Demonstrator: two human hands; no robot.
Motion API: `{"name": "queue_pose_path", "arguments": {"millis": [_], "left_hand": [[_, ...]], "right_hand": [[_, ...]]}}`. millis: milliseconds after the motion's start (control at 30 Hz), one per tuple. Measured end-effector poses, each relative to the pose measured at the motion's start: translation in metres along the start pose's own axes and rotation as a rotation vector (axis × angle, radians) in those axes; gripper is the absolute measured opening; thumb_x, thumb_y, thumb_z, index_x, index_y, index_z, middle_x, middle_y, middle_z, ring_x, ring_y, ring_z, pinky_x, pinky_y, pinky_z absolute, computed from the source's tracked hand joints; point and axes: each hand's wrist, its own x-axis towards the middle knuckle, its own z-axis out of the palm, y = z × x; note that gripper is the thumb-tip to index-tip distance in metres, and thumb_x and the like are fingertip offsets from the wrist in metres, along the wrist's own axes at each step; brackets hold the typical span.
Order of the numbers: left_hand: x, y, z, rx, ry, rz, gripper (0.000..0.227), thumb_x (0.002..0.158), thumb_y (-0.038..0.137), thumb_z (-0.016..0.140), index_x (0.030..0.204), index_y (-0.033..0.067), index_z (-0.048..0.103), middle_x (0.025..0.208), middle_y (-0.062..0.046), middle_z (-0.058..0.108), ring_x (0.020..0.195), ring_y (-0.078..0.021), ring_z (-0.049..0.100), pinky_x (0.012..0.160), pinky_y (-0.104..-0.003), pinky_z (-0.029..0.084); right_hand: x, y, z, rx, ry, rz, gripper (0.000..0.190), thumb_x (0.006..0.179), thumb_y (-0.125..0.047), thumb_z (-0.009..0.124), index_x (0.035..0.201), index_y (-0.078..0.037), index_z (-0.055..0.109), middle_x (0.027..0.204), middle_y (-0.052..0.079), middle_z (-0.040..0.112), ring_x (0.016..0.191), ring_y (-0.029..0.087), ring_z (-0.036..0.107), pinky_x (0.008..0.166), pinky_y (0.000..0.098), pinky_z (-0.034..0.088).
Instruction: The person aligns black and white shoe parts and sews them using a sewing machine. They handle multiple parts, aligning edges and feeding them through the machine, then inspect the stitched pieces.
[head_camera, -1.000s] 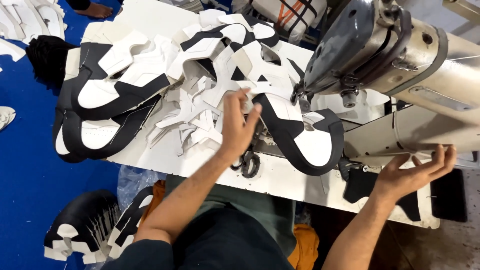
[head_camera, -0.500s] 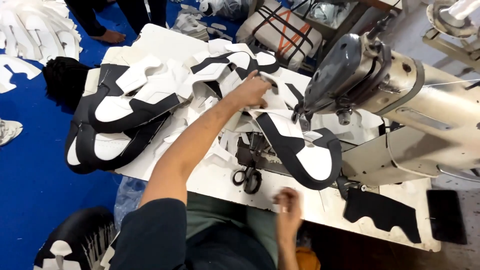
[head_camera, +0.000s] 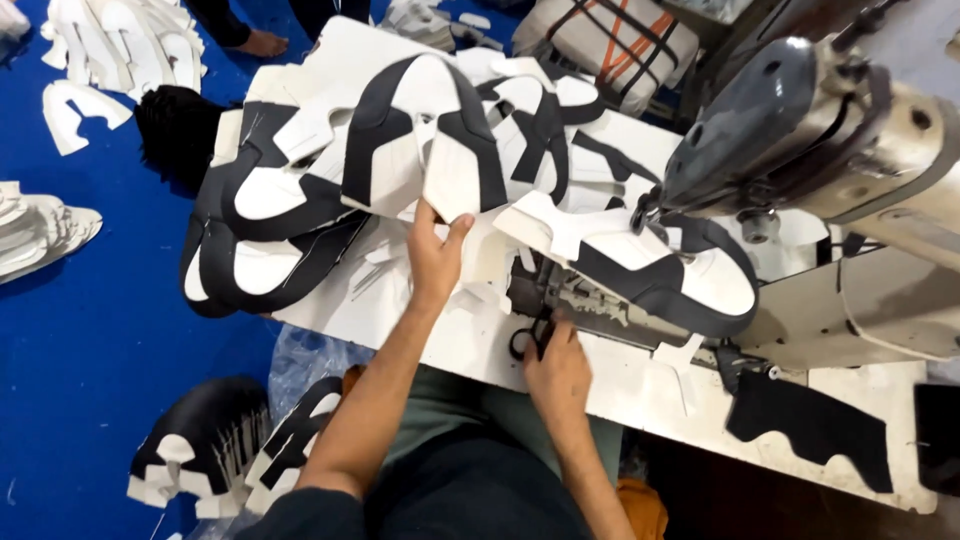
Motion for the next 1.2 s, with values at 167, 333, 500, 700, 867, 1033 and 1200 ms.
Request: {"name": "queue_pose_path", "arguments": {"millis": [167,333,500,700,867,1033,1200], "left_hand": [[-0.001,-0.005,0.001,0.034,-0.005,-0.040,0.039,0.093,0.009,0.077,0.126,-0.0022,0.061,0.106,-0.010,0.072,0.093,-0.0184,0.067,0.085,-0.032,0.053],[0.004,0.002,-0.009,-0.053,-0.027,-0.044,0.042,0.095,0.016,0.077,0.129,-0.0016,0.059,0.104,-0.007,0.070,0.089,-0.0145,0.065,0.082,-0.029,0.053],[0.009,0.001,-0.016,-0.066,-0.074,-0.023,0.042,0.095,0.025,0.079,0.125,0.0004,0.062,0.104,-0.005,0.070,0.091,-0.0121,0.066,0.082,-0.028,0.054],[0.007,0.006,-0.015,-0.103,-0.048,-0.011,0.041,0.097,0.026,0.077,0.125,-0.0009,0.063,0.103,-0.003,0.070,0.087,-0.0114,0.062,0.080,-0.027,0.052],[0.000,-0.004,-0.011,-0.082,-0.011,-0.033,0.040,0.096,0.022,0.077,0.124,-0.0022,0.062,0.103,-0.003,0.068,0.087,-0.0108,0.061,0.079,-0.027,0.052],[-0.004,0.010,-0.009,-0.292,0.004,-0.019,0.040,0.100,0.022,0.075,0.128,-0.0027,0.060,0.111,-0.002,0.064,0.095,-0.0089,0.058,0.086,-0.026,0.049],[-0.010,0.000,-0.009,-0.229,-0.009,-0.057,0.039,0.100,0.022,0.075,0.126,-0.0030,0.061,0.107,-0.003,0.064,0.093,-0.0094,0.057,0.084,-0.026,0.049]], "right_hand": [[0.020,0.004,-0.015,-0.180,-0.184,0.219,0.066,0.076,-0.024,0.079,0.133,-0.001,0.054,0.095,0.026,0.071,0.082,0.046,0.070,0.071,0.0540,0.056],[0.023,0.041,-0.011,-0.211,-0.296,0.288,0.057,0.078,-0.028,0.077,0.128,-0.005,0.062,0.089,0.025,0.073,0.083,0.042,0.072,0.077,0.0486,0.057],[-0.002,0.122,0.015,1.007,-0.305,0.453,0.038,0.087,-0.005,0.065,0.125,-0.002,0.063,0.088,0.005,0.067,0.072,0.015,0.065,0.062,0.0314,0.054],[-0.022,0.028,-0.013,0.905,-0.299,0.559,0.033,0.088,-0.014,0.075,0.115,-0.001,0.061,0.079,0.010,0.061,0.062,0.020,0.059,0.055,0.0326,0.045],[0.020,-0.014,-0.008,0.516,-0.202,0.017,0.047,0.085,-0.020,0.083,0.116,0.002,0.055,0.086,0.009,0.062,0.076,0.018,0.059,0.067,0.0307,0.050],[0.037,-0.039,0.011,0.699,-0.135,0.079,0.041,0.091,-0.023,0.079,0.115,0.000,0.055,0.083,0.006,0.061,0.070,0.013,0.054,0.062,0.0279,0.049],[0.034,-0.042,0.011,0.991,-0.235,0.247,0.036,0.094,-0.026,0.075,0.109,-0.003,0.052,0.069,0.001,0.056,0.052,0.008,0.052,0.046,0.0241,0.043]]}}
